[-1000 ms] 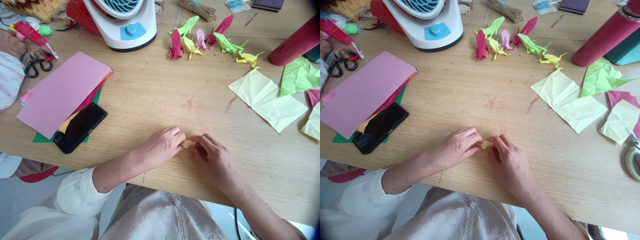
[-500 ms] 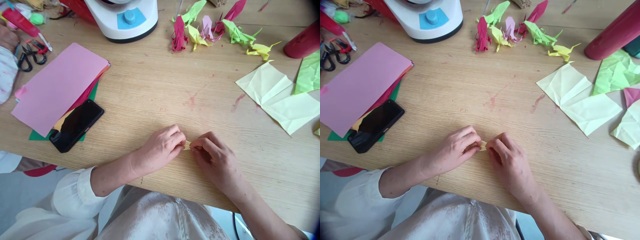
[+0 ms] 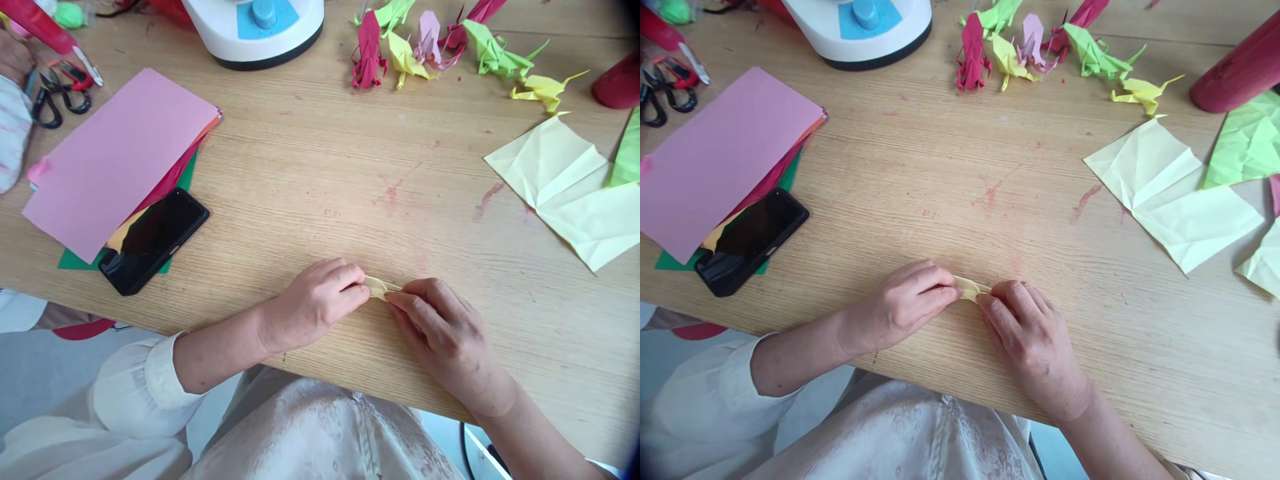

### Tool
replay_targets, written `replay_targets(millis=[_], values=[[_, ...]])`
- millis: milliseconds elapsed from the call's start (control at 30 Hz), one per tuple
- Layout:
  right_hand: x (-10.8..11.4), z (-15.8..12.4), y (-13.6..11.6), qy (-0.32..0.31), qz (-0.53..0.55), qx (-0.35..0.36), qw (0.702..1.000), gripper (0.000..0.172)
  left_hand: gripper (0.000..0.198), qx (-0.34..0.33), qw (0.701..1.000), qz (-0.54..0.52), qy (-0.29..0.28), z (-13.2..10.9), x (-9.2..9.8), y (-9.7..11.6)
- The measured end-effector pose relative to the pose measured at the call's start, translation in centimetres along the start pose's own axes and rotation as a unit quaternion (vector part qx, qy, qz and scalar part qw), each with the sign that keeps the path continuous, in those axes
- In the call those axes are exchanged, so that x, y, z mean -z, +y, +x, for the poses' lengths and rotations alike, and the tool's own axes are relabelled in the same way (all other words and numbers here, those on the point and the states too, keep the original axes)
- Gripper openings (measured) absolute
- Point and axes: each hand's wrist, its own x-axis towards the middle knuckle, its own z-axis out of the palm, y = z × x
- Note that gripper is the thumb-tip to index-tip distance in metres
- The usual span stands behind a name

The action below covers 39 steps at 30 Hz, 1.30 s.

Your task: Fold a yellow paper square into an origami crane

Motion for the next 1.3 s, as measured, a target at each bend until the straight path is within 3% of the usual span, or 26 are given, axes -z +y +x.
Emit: replay_targets(millis=[433,633,833,1300], values=[[0.7,0.8,0.2,0.013,0.055,-0.056,0.997,0.015,0.017,-0.017,0.999,0.011,0.028,0.1,-0.6,-0.3],[0.1,0.9,0.1,0.005,0.041,-0.002,0.999,0.019,0.016,-0.026,0.999,0.012,0.037,0.0,-0.8,-0.5],[-0.1,0.8,0.2,0.004,0.055,0.002,0.998,0.015,0.015,-0.022,0.999,0.009,0.045,0.1,-0.7,-0.3],[-0.2,1.6,-0.9,0.010,0.107,-0.131,0.986,0.008,0.021,0.052,0.998,-0.026,0.021,0.7,-0.6,0.1]])
